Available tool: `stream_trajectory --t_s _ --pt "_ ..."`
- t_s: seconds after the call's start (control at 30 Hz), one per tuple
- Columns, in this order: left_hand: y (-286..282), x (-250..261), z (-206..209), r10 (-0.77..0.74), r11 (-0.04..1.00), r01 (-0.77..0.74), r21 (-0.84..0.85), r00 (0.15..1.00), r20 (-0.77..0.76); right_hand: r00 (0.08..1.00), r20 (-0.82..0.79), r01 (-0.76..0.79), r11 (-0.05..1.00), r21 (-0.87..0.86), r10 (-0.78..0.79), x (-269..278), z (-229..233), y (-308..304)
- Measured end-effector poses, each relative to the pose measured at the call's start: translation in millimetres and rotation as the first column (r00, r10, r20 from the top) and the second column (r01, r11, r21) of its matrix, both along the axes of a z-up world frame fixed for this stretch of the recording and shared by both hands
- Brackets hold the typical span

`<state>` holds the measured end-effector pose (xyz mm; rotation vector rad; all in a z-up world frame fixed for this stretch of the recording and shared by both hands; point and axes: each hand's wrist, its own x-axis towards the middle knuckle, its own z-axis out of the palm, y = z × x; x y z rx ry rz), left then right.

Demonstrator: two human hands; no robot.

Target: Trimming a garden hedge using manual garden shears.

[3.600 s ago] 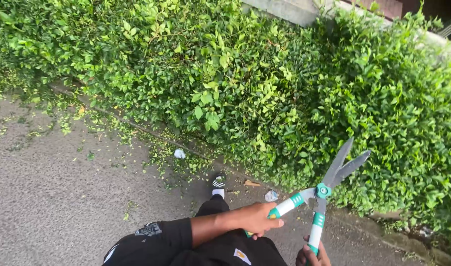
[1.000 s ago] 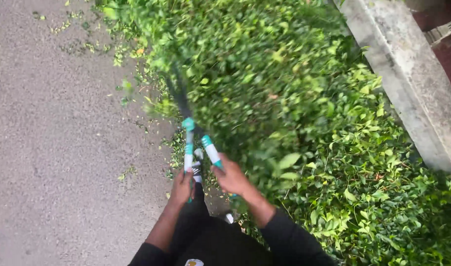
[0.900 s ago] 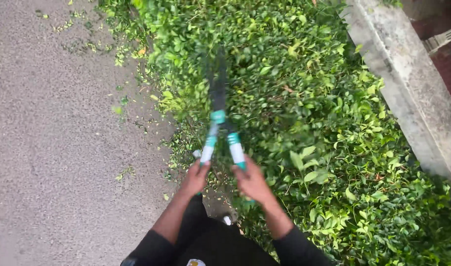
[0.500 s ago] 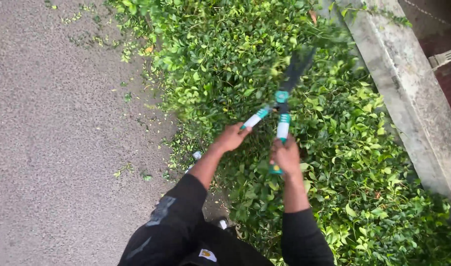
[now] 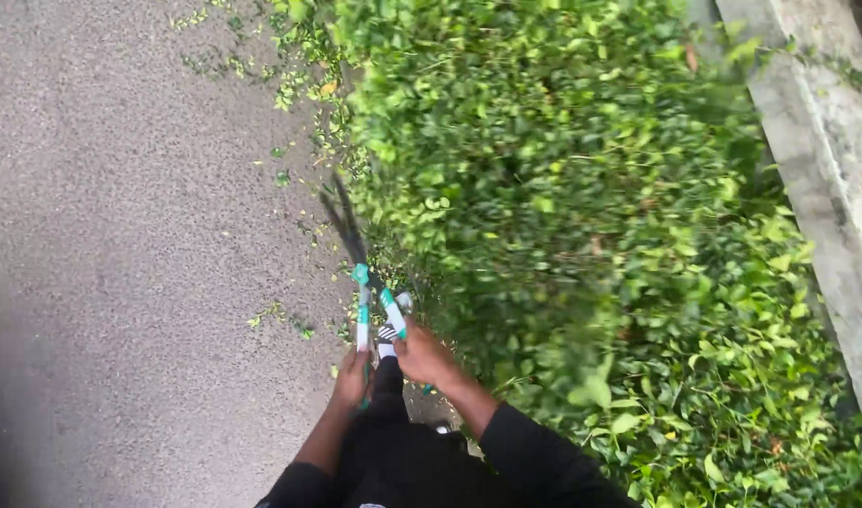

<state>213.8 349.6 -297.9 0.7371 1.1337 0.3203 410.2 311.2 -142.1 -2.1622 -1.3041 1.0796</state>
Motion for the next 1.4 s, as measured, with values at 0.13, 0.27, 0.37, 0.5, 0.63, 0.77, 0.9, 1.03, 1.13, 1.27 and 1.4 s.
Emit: stream_trajectory --t_s 0.13,0.27,0.37,0.5,0.63,0.77,0.9,1.03,1.13,1.27,1.4 --pt "36.2 23.7 56.8 -0.073 0.992 0.078 0.101 0.996 -0.051 0.996 -0.021 0.088 0.993 0.082 -0.086 24.9 73.2 -7.7" --pt "116.0 106.5 118.9 -0.334 0.706 0.39 0.591 0.919 -0.208 0.798 -0.4 0.439 0.89 -0.125 -0.45 93.6 170.3 -6.5" --pt "171.1 172.0 158.8 -0.451 0.537 0.516 0.668 0.844 -0.289 0.715 -0.45 0.557 0.825 -0.095 -0.535 148.7 187.4 -2.9" --pt "217.0 245.5 224.7 -0.594 0.417 0.699 0.582 0.694 -0.407 0.665 -0.442 0.669 0.743 -0.004 -0.601 204.4 173.0 23.7" --pt "249.5 261.7 198.2 -0.655 0.412 0.727 0.549 0.655 -0.376 0.574 -0.527 0.754 0.655 0.041 -0.627 210.5 128.3 94.5" --pt "271.9 196.9 166.8 -0.512 0.678 0.643 0.356 0.761 -0.4 0.707 -0.482 0.597 0.802 0.016 -0.517 168.2 64.3 151.9" --pt "254.7 110.4 78.2 -0.383 0.781 0.51 0.361 0.847 -0.369 0.824 -0.385 0.374 0.909 -0.183 -0.416 107.3 50.7 167.2" --pt "218.0 52.9 67.2 -0.282 0.792 0.409 0.453 0.903 -0.324 0.977 0.189 -0.192 0.774 0.603 0.095 110.2 37.6 134.8" --pt "225.7 49.0 91.0 -0.272 0.723 0.398 0.565 0.915 -0.297 0.914 -0.355 0.125 0.968 -0.216 -0.197 114.1 123.8 129.0" --pt "282.8 108.2 177.4 -0.403 0.583 0.591 0.558 0.807 -0.433 0.722 -0.53 0.419 0.89 -0.177 -0.445 146.1 135.9 112.9" --pt "356.5 195.4 281.9 -0.555 0.338 0.732 0.592 0.663 -0.503 0.681 -0.519 0.587 0.809 -0.035 -0.517 207.0 131.0 126.1"
